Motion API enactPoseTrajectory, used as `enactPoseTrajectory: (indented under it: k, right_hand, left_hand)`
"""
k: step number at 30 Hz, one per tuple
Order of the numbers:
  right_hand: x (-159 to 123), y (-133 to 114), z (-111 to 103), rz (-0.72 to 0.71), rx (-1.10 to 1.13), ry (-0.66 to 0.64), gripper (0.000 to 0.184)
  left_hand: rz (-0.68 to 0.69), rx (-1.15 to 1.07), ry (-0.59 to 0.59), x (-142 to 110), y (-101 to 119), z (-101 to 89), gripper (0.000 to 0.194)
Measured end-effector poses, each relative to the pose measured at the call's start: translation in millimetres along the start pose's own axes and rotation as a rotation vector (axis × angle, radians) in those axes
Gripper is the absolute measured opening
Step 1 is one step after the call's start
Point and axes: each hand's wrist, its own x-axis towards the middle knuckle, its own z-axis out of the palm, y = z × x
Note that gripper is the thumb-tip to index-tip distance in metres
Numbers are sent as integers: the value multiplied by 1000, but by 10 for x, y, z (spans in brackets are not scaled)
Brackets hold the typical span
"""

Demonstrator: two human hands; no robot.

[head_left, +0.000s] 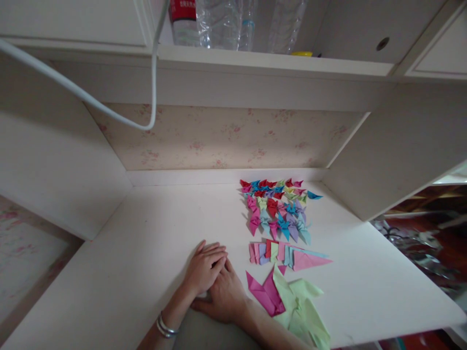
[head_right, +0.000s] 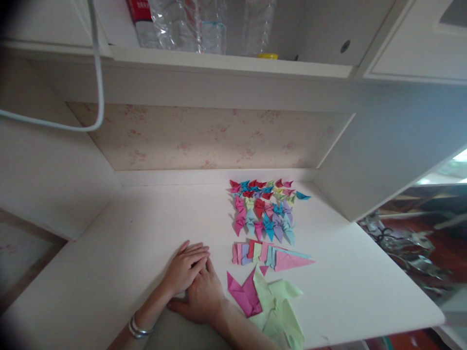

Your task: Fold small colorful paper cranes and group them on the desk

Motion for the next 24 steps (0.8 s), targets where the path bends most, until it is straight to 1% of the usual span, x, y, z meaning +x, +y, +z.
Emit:
enactPoseTrajectory:
  k: [10, 16, 24]
  right_hand:
    - [-6, -10, -35, 0, -1, -47, 81]
    - [-1, -15, -38, 5, 6, -34, 80]
    - [5, -28, -70, 4, 4, -51, 81]
  left_hand:
    - [-1, 25, -19, -1, -6, 4, 31]
    - [12, 27, -5, -7, -5, -4, 31]
    - [2, 31, -3, -9, 16, -12, 31]
